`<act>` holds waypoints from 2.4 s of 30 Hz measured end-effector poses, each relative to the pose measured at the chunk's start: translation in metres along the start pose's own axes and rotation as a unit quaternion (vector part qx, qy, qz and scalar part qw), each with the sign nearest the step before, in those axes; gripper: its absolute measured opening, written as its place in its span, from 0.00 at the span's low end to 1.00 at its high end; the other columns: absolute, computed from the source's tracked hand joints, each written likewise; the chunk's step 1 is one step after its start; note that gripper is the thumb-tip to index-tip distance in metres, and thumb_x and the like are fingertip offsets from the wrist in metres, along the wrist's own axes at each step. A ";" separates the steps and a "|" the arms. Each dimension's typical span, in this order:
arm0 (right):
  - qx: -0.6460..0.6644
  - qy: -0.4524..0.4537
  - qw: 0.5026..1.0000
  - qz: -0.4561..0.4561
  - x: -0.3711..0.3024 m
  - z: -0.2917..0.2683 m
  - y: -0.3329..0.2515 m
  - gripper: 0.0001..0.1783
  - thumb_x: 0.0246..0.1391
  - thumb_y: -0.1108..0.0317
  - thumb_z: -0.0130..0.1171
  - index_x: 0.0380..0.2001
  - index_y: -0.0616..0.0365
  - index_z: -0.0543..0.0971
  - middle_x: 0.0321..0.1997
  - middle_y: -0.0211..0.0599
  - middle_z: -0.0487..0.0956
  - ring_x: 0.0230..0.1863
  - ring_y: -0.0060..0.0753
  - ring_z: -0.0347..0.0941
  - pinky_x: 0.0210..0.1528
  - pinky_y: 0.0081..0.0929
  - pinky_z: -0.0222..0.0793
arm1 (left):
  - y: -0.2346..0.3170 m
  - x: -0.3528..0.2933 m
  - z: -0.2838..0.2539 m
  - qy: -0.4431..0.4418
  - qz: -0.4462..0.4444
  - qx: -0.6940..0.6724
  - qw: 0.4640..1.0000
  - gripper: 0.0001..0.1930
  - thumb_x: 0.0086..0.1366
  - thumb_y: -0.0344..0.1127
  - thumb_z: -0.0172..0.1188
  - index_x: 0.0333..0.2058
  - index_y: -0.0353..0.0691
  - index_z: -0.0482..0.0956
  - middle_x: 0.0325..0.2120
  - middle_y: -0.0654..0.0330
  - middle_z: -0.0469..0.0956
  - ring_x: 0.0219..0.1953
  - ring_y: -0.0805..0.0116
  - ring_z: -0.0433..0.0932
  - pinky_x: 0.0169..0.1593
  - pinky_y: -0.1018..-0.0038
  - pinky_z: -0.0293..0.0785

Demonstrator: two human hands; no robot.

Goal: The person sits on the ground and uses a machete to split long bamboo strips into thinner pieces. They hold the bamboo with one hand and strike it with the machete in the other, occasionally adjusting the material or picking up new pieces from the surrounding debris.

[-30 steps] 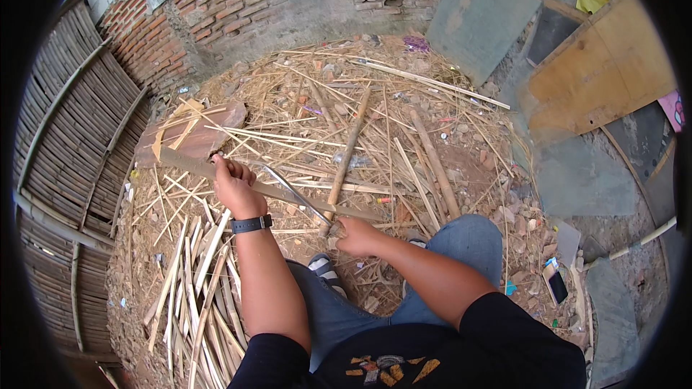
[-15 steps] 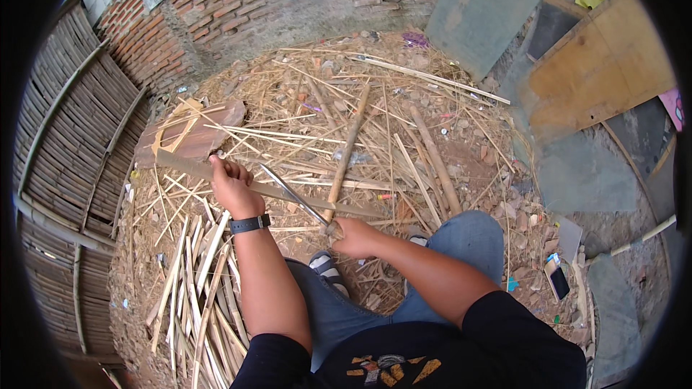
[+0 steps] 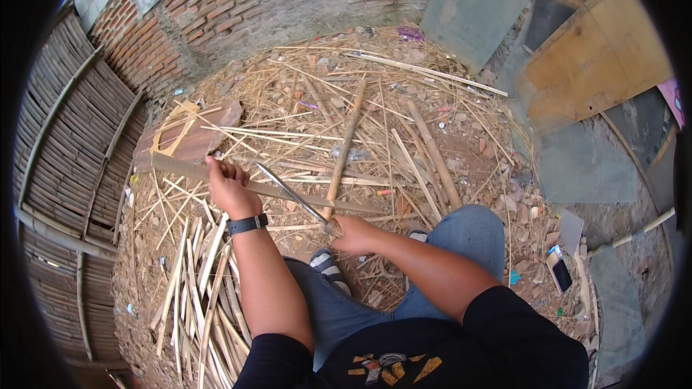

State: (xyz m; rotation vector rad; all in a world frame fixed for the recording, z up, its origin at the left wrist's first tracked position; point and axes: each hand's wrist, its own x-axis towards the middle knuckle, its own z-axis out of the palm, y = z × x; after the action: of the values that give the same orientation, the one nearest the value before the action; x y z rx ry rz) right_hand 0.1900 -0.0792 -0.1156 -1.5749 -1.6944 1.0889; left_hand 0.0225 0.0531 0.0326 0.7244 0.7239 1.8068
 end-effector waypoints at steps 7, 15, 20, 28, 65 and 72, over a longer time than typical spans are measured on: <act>0.023 -0.035 0.998 0.038 -0.004 -0.008 -0.011 0.26 0.49 0.68 0.61 0.51 0.66 0.71 0.30 0.49 0.80 0.23 0.38 0.79 0.29 0.34 0.75 | -0.001 0.001 -0.001 -0.002 0.005 0.007 1.000 0.19 0.73 0.48 0.52 0.23 0.49 0.62 0.15 0.71 0.53 0.17 0.78 0.51 0.22 0.77 0.48; 0.017 -0.039 0.998 0.042 -0.005 -0.009 -0.012 0.28 0.48 0.67 0.61 0.53 0.67 0.71 0.33 0.52 0.81 0.24 0.40 0.80 0.29 0.35 0.76 | -0.002 0.003 -0.003 0.011 0.009 0.016 1.000 0.20 0.72 0.49 0.53 0.23 0.49 0.62 0.15 0.71 0.53 0.17 0.78 0.50 0.22 0.76 0.48; -0.025 -0.029 0.999 0.027 0.001 -0.001 -0.001 0.31 0.46 0.65 0.61 0.54 0.67 0.71 0.37 0.57 0.81 0.31 0.48 0.82 0.37 0.38 0.77 | -0.003 0.004 -0.005 0.021 0.012 0.025 0.999 0.20 0.72 0.49 0.53 0.23 0.49 0.62 0.15 0.71 0.53 0.17 0.77 0.50 0.22 0.76 0.47; -0.027 -0.017 0.999 0.022 0.000 0.004 0.006 0.30 0.46 0.64 0.62 0.53 0.66 0.71 0.34 0.56 0.81 0.30 0.47 0.81 0.38 0.38 0.77 | -0.007 0.004 -0.004 0.033 0.002 0.028 0.999 0.20 0.72 0.49 0.53 0.23 0.48 0.62 0.15 0.71 0.52 0.17 0.77 0.49 0.23 0.76 0.48; 0.021 -0.034 0.996 0.082 0.002 0.002 0.009 0.28 0.46 0.65 0.62 0.50 0.67 0.71 0.30 0.54 0.81 0.28 0.44 0.81 0.35 0.38 0.77 | -0.010 0.003 -0.004 0.009 -0.004 0.046 0.999 0.18 0.73 0.48 0.52 0.24 0.49 0.63 0.16 0.71 0.54 0.18 0.77 0.51 0.24 0.77 0.48; -0.032 0.017 0.998 0.043 0.008 0.015 0.027 0.27 0.46 0.65 0.62 0.50 0.66 0.72 0.29 0.53 0.81 0.27 0.43 0.81 0.34 0.37 0.77 | -0.014 0.006 -0.007 0.007 0.002 0.049 0.999 0.19 0.71 0.49 0.54 0.23 0.49 0.63 0.16 0.71 0.53 0.18 0.76 0.50 0.25 0.76 0.49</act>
State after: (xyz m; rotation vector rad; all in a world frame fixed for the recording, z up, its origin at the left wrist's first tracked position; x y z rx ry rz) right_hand 0.1899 -0.0747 -0.1473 -1.7117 -1.6665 1.0529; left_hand 0.0236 0.0622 0.0183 0.7790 0.8249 1.7919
